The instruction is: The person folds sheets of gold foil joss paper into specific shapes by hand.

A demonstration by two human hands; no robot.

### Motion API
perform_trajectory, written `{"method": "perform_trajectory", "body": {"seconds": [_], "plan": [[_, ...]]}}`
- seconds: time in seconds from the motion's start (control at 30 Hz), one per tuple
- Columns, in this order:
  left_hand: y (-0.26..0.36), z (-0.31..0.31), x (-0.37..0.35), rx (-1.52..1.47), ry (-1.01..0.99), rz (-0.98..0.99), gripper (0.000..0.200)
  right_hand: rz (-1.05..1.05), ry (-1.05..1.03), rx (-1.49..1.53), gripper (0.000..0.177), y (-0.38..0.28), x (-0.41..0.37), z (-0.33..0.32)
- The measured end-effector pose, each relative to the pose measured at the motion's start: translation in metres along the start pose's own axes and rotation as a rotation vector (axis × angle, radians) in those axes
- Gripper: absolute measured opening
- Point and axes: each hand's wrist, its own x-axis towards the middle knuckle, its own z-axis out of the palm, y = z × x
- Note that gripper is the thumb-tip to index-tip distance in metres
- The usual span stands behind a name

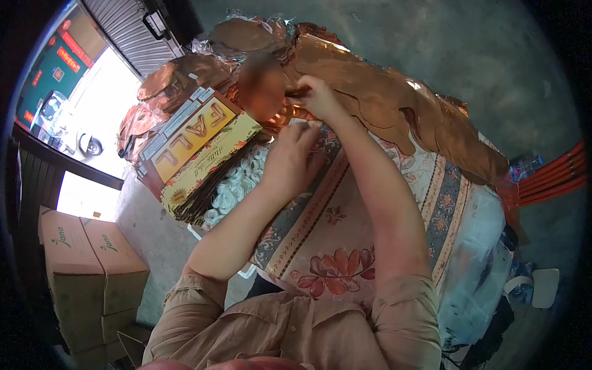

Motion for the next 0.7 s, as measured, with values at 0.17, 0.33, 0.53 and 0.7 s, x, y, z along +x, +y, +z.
{"method": "perform_trajectory", "body": {"seconds": [0.17, 0.33, 0.53, 0.7], "plan": [[-0.003, -0.007, 0.004, 0.197, 0.267, -0.059, 0.064, -0.122, -0.235, -0.414, 0.017, -0.025, -0.002, 0.001], [-0.009, 0.003, 0.000, 0.321, 0.042, -0.289, 0.068, 0.018, -0.450, -0.511, 0.012, -0.029, -0.008, -0.004], [-0.010, -0.004, 0.002, 0.290, -0.063, -0.312, 0.066, -0.231, -0.251, -0.487, 0.015, -0.011, -0.017, 0.016], [-0.018, 0.004, 0.001, 0.304, 0.080, -0.272, 0.060, -0.355, -0.153, -0.723, 0.016, -0.006, -0.024, 0.031]]}}
